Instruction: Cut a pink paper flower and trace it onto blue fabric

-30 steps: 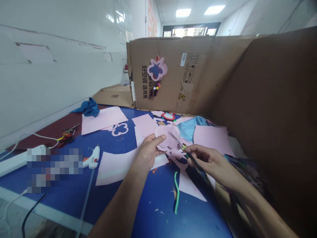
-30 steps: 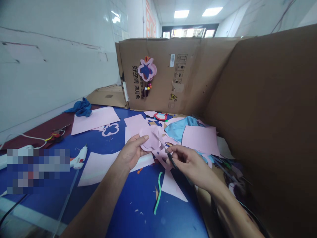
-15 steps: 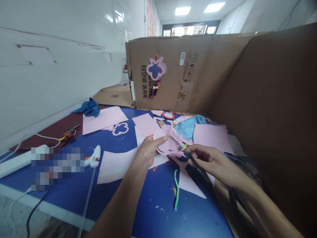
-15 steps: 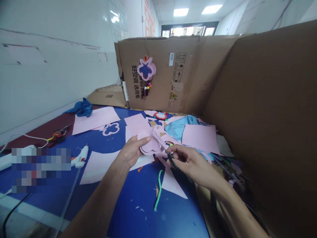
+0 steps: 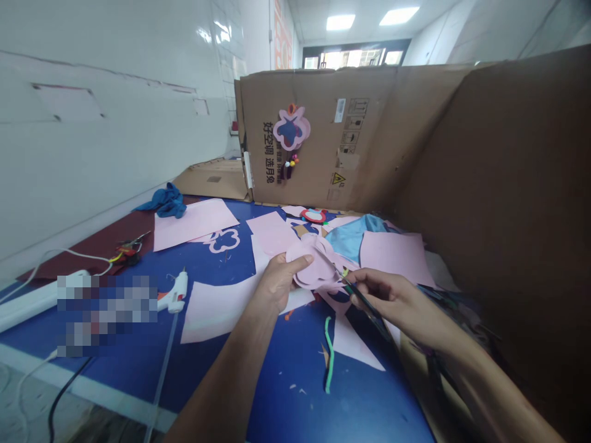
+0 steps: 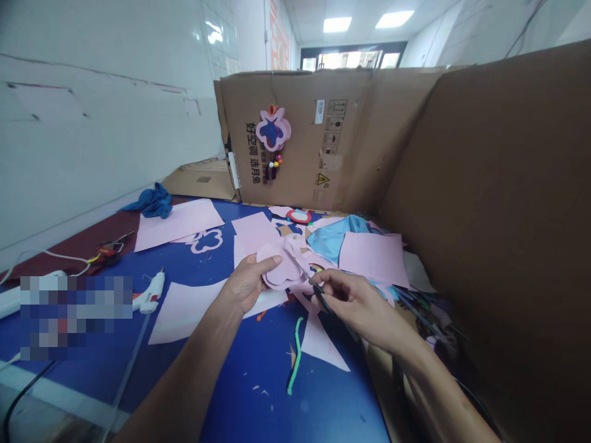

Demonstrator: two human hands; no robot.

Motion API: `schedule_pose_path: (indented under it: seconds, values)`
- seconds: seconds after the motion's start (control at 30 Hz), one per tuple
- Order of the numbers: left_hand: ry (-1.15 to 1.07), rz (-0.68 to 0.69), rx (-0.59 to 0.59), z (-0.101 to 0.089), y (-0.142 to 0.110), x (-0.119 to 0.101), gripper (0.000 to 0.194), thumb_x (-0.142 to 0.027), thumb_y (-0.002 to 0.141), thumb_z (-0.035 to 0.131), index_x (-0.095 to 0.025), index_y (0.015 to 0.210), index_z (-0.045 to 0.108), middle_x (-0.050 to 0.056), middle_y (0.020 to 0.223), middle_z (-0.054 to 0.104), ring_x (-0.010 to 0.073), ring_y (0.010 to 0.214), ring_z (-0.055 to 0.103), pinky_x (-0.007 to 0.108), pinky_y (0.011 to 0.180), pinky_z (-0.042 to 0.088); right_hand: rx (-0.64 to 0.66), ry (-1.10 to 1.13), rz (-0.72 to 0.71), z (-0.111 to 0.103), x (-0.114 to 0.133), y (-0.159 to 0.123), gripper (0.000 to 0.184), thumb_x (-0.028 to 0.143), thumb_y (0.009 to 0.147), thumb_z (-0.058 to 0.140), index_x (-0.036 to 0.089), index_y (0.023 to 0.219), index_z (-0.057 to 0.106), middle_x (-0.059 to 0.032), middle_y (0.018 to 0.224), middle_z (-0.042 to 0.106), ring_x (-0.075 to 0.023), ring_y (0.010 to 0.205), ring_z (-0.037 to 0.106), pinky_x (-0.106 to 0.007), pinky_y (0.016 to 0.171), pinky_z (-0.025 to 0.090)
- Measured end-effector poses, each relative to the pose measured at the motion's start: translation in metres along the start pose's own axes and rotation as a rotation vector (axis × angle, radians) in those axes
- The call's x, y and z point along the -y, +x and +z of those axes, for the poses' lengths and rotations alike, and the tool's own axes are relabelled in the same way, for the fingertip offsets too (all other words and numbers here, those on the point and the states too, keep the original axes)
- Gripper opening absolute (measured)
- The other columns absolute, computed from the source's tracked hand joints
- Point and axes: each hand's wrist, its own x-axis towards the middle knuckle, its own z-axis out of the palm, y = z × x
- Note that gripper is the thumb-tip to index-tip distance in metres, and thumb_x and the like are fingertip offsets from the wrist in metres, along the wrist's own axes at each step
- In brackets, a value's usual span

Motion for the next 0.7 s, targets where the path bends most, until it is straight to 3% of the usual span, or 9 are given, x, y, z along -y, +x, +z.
schedule_pose_path:
  seconds: [0.7]
  values:
    - [0.089, -0.081, -0.087, 0.010, -0.007, -0.004, 0.043, -0.025, 0.072, 0.087, -0.013, 0.113, 0.079, 0.017, 0.112, 0.081, 0.0244, 0.082, 0.075, 0.036, 0.070, 0.061, -0.005, 0.027, 0.020, 0.000, 0.000, 0.002, 0.045, 0.063, 0.093, 0.070, 0.021, 0.109, 0.075, -0.0050, 0.085, 0.069, -0.0223, 0.079, 0.060, -0.033, 0.071, 0.048]
